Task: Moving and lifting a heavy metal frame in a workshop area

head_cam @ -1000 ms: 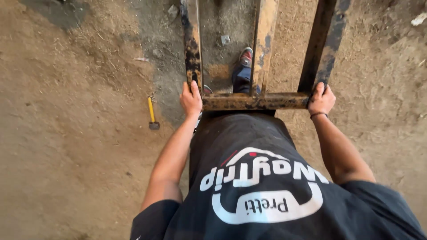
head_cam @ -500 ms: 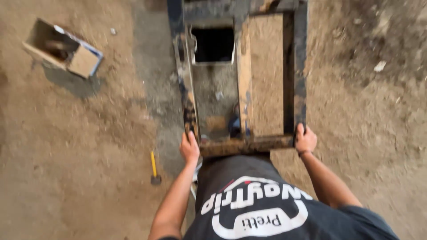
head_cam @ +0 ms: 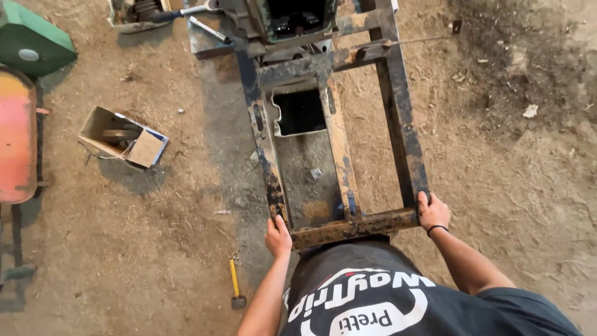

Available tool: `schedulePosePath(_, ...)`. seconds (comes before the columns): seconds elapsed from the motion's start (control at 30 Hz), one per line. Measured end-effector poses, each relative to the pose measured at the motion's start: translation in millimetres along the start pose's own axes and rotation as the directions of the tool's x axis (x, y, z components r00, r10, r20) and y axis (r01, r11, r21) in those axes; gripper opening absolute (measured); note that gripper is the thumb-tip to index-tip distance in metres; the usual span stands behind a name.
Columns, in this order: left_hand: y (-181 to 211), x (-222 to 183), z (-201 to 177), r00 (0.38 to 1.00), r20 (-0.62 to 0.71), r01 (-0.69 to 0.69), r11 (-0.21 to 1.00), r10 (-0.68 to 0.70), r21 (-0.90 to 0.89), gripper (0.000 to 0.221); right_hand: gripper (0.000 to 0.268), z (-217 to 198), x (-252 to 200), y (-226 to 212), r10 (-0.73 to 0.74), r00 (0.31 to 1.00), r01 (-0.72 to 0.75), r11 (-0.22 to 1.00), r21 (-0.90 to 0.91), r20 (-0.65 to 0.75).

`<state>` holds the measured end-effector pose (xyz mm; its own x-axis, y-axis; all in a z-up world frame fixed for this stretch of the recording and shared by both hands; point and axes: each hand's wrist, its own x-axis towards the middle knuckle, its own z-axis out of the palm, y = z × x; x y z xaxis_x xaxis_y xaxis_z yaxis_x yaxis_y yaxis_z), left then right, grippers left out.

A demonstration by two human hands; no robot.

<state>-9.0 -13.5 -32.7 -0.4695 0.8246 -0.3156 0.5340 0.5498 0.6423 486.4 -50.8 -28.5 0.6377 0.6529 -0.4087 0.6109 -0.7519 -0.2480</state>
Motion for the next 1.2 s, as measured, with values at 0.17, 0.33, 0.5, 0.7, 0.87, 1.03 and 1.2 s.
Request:
schedulePosePath(0.17,-1,3,9,0.999,-0.042,-0.014,0.999,0.016,0.035,0.044,0.07,13,2,-6,0.049,0.999,-0.049,0.998,-0.039,0.008)
schedulePosePath(0.33,6,-4,-10,1.0,0.024,0.01,1.0,-0.01,-0.007,0.044,0.072,-4,-8,1,0.042,0.999,-0.042,0.999,-0.027,0.001)
schedulePosePath(0.5,27,-15,-32,0.998,0.034,0.049,0.999,-0.048,-0.02,0.046,0.067,-36,-18,-3,-0.011,1.0,0.011,1.0,-0.01,0.013)
schedulePosePath(0.7,44,-12,-39,0.998,0.026,0.048,0.999,-0.049,0.021,0.043,0.066,-26,-9,6,-0.049,0.999,0.049,0.998,-0.032,-0.007)
schedulePosePath(0.87,17,-6,-11,0.998,0.0,0.055,0.996,-0.056,0.071,0.041,0.065,-5,-2,5,-0.034,0.999,0.035,0.999,-0.033,0.008)
schedulePosePath(1.03,-3,1,9,0.999,-0.02,0.038,0.997,-0.036,0.068,0.041,0.063,5,-8,-5,0.002,1.0,-0.002,1.0,-0.029,-0.007)
schedulePosePath(1.2,17,-2,-6,0.999,-0.027,0.039,0.997,-0.037,0.065,0.039,0.064,2,-4,-2,-0.013,1.0,0.014,1.0,0.008,-0.009)
